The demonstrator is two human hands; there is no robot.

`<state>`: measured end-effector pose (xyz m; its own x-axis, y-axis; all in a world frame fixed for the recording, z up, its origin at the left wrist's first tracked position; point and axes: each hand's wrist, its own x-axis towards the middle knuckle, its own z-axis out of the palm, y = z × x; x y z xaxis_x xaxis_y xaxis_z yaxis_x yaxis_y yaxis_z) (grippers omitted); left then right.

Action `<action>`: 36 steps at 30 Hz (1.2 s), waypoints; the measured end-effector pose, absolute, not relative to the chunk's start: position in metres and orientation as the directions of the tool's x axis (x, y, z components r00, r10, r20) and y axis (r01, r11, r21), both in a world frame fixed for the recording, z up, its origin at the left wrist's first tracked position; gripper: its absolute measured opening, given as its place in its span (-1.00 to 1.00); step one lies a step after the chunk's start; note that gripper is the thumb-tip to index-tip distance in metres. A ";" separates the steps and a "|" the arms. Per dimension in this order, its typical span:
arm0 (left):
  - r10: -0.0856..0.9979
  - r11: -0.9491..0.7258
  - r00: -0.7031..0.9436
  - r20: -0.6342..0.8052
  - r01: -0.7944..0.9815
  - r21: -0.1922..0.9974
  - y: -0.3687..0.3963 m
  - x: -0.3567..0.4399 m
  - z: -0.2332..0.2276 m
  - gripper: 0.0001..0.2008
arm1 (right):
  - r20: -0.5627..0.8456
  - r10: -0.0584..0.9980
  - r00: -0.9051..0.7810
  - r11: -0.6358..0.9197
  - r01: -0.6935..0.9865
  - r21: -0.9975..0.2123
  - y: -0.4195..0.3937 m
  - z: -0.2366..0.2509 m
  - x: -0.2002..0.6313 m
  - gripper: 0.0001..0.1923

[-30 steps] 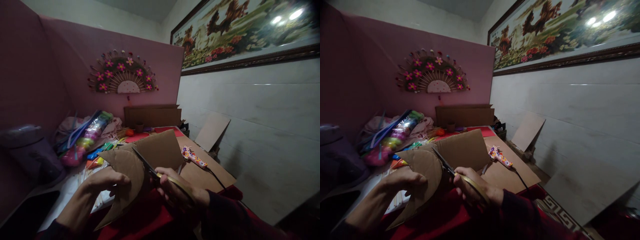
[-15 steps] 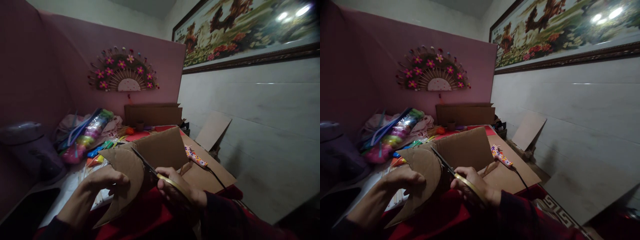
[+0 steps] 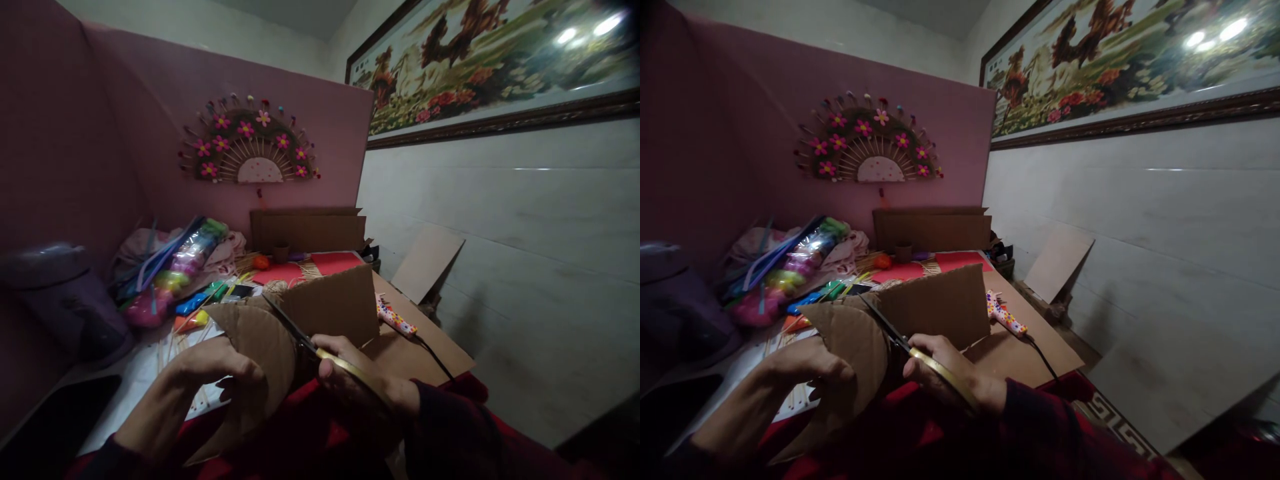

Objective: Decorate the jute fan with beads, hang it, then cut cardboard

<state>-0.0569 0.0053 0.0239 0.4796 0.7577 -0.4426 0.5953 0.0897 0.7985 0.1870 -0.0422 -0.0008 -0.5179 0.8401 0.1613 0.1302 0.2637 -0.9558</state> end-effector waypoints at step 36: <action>0.745 0.107 0.441 -0.500 0.661 0.742 0.001 -0.057 0.028 -0.81 | 0.066 0.796 -0.602 0.260 0.241 -0.935 -0.048 0.035 0.197 -0.31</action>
